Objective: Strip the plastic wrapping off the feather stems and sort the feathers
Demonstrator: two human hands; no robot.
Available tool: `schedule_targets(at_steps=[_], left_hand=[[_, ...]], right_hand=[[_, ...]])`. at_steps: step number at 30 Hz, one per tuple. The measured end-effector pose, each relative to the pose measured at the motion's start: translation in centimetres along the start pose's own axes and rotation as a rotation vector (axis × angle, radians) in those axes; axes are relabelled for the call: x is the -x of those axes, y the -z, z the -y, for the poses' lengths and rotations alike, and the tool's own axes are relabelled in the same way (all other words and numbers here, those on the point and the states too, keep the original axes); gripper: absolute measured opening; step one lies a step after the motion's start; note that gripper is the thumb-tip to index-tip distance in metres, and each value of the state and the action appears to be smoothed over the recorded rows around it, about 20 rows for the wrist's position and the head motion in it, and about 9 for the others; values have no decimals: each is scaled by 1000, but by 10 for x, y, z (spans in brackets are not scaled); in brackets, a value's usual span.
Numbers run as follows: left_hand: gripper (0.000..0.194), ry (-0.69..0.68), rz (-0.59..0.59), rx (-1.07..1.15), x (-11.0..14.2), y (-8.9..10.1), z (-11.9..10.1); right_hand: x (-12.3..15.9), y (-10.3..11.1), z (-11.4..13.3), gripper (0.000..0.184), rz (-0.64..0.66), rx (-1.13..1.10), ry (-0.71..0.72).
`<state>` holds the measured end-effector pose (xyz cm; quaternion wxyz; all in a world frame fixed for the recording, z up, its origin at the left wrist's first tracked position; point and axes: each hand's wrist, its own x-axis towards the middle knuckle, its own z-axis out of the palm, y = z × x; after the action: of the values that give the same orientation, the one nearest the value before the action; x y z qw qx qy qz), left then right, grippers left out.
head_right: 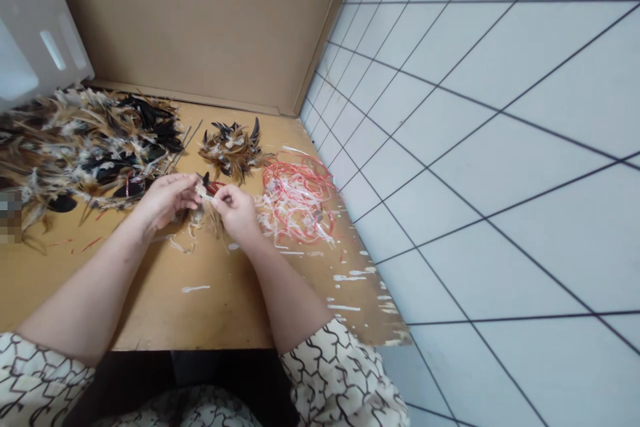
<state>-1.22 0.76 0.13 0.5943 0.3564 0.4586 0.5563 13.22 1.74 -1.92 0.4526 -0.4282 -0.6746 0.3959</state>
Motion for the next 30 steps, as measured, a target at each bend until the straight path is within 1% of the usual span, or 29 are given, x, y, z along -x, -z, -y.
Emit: schedule_targets(at_steps=[2,4,6,8,11,15,19,21,26,30], left_hand=[[29,5,60,28,1,-2,1],[35,6,121,12,3,-4,2],[35,9,156,-22,4,-5,4],[31,9,154,-44,4,-6,6],[26,-9,105,-32,1,-3,6],[22,-96,-17,25,-4,8,0],[18,-117,-112,57,-6,16,-8],[16,-109,-125,79,-5,17,-10],[17,-119,-111,123,-5,16,-11],[14,-133,-139,124,-6,17,-11]], right_hand=[[-1,0,0,10,-17,-57,-37],[-2,0,0,10,-28,-85,-60],[-2,-1,2,10,-20,-101,-70],[-2,-1,3,11,1,-107,-61],[-1,0,5,12,42,-124,-59],[-4,8,5,14,111,-154,-116],[-8,17,4,14,114,-149,-132],[-9,19,4,15,108,-167,-140],[-10,20,4,17,93,-210,-150],[-10,20,4,17,74,-235,-145]])
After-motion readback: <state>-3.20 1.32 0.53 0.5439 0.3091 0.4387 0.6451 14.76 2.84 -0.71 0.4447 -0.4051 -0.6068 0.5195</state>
